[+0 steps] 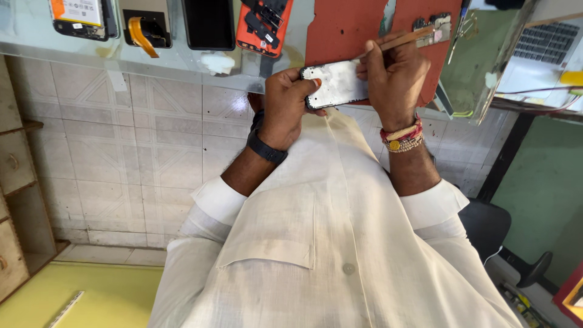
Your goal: The person uses a metal tool to scrape and wipe the back surface of a smartphone screen held in the left hand. The person repeatedly scrapes along the edges and center of the screen, then briefly inspects the surface before continuing to clean.
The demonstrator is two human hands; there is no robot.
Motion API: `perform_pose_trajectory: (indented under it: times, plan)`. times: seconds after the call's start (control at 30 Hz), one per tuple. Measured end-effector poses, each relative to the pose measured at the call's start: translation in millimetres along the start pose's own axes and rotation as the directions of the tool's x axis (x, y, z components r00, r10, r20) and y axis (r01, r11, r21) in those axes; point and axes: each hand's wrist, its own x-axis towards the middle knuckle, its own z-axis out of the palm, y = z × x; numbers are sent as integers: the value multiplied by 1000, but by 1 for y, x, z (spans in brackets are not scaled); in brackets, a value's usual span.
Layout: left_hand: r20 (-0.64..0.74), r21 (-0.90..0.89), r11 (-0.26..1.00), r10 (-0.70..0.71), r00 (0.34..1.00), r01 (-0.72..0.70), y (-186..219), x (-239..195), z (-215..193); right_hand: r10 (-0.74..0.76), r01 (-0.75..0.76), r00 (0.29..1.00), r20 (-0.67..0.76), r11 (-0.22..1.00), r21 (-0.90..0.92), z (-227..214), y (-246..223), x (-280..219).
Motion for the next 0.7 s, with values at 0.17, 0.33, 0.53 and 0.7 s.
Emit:
perform_pose_trajectory:
  times: [0.17,0.33,0.53,0.7]
  plan:
    - [-12,-2,1000,6,1000,-6,-5,-1,-2,81,-80,995,-65,997,11,-8,2,2]
    - [-21,3,1000,-16,1000,16,0,2,-1,-25,23,999,-22,997,-69,-9,-8,0]
    - [-17,2,1000,-19,1000,19,2,0,1,-49,50,999,24,998,-45,6,-12,-1]
    - [-44,27,999,-25,999,26,4,-2,3,-140,124,989,-40,954,-273,4,-15,3]
